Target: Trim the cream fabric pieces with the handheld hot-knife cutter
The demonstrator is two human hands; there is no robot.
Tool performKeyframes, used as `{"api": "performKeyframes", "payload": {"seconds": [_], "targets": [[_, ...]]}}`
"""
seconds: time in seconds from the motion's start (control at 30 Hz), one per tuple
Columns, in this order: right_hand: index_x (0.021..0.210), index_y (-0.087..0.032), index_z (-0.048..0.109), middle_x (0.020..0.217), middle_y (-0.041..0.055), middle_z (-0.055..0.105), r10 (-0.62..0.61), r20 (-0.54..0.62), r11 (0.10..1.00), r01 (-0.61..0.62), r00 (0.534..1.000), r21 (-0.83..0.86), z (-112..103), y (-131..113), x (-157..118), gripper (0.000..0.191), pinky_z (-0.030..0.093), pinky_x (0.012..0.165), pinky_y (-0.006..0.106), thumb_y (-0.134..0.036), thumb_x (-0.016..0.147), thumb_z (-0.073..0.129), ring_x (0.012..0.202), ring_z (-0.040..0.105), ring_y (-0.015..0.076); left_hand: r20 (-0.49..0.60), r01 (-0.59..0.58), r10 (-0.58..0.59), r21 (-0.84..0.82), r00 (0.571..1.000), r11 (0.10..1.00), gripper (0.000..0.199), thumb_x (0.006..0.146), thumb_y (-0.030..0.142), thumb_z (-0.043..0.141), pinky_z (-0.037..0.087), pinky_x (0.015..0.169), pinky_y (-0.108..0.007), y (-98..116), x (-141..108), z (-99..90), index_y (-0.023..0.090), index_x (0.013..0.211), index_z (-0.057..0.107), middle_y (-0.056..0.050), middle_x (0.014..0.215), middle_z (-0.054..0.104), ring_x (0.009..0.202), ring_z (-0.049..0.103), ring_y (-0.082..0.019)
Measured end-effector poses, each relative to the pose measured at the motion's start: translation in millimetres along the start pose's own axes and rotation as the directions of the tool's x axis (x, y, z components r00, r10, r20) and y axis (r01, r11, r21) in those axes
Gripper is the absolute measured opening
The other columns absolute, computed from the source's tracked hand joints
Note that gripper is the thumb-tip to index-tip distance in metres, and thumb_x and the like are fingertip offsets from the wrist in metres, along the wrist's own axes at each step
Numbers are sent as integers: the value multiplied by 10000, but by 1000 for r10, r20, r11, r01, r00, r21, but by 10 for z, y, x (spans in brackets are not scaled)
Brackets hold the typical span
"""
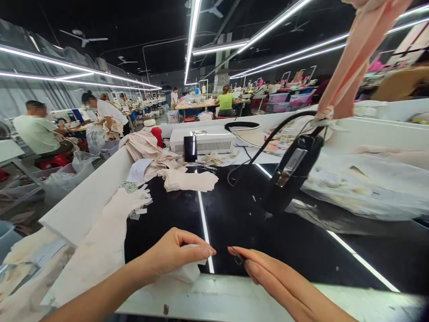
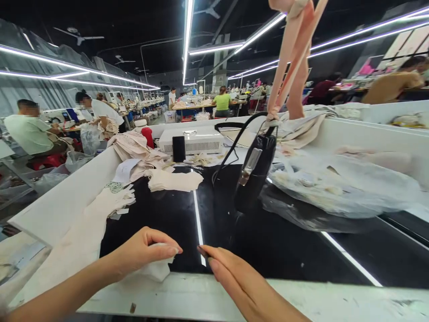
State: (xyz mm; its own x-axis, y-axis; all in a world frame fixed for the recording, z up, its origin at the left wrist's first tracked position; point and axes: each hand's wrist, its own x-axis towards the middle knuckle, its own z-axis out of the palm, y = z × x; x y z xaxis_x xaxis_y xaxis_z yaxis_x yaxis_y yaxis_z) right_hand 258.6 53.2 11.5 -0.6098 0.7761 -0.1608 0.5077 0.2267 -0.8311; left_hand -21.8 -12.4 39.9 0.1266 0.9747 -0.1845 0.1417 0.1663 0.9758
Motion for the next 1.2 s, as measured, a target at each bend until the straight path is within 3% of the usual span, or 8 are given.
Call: {"api": "performKeyframes", "payload": {"seconds": [0.2, 0.33, 0.47, 0.77, 0.93, 1.2], "targets": [[1396, -278, 694, 1414, 92, 703, -161, 57, 987, 162, 985, -15, 101, -301, 120, 567, 488, 1177, 437, -647, 1035, 460, 1321, 643, 303, 18, 39, -41, 99, 999, 994, 404, 815, 555, 794, 518, 876, -341, -37, -43, -14, 204, 1002, 867, -76, 1002, 825, 996, 715, -288], [1327, -297, 716, 1263, 77, 759, -234, 92, 970, 239, 968, -51, 163, -415, 111, 515, 586, 983, 373, -614, 1062, 408, 1146, 712, 277, 31, 53, -56, 102, 998, 993, 363, 799, 492, 790, 506, 870, -337, -21, -57, -7, 189, 985, 867, -76, 1007, 823, 985, 706, -279], [1136, -288, 742, 1053, 57, 766, -272, 119, 957, 282, 955, -74, 206, -454, 120, 481, 585, 826, 332, -580, 1086, 364, 935, 719, 236, 33, 88, -91, 82, 995, 993, 367, 773, 470, 804, 493, 846, -334, -13, -51, -12, 178, 985, 868, -81, 973, 820, 925, 690, -261], [1039, -251, 708, 959, 41, 726, -335, 128, 935, 346, 933, -80, 268, -473, 171, 428, 563, 795, 300, -487, 1112, 359, 850, 694, 200, 19, 127, -129, 101, 991, 987, 314, 792, 448, 777, 435, 738, -294, -31, -48, 32, 170, 904, 871, -67, 856, 777, 807, 594, -206], [1044, -268, 682, 1001, 27, 717, -318, 130, 940, 330, 939, -89, 293, -461, 172, 384, 542, 788, 290, -484, 1112, 371, 875, 693, 193, 4, 153, -155, 103, 988, 983, 297, 785, 426, 767, 417, 703, -277, 2, -74, 45, 168, 892, 868, -48, 811, 747, 769, 551, -182], [991, -242, 672, 924, 27, 690, -349, 138, 924, 365, 927, -114, 291, -484, 195, 462, 521, 770, 297, -473, 1131, 298, 830, 678, 184, -6, 164, -165, 115, 986, 980, 310, 790, 440, 770, 413, 707, -282, -31, -69, 42, 157, 882, 857, -46, 802, 729, 777, 551, -187]]}}
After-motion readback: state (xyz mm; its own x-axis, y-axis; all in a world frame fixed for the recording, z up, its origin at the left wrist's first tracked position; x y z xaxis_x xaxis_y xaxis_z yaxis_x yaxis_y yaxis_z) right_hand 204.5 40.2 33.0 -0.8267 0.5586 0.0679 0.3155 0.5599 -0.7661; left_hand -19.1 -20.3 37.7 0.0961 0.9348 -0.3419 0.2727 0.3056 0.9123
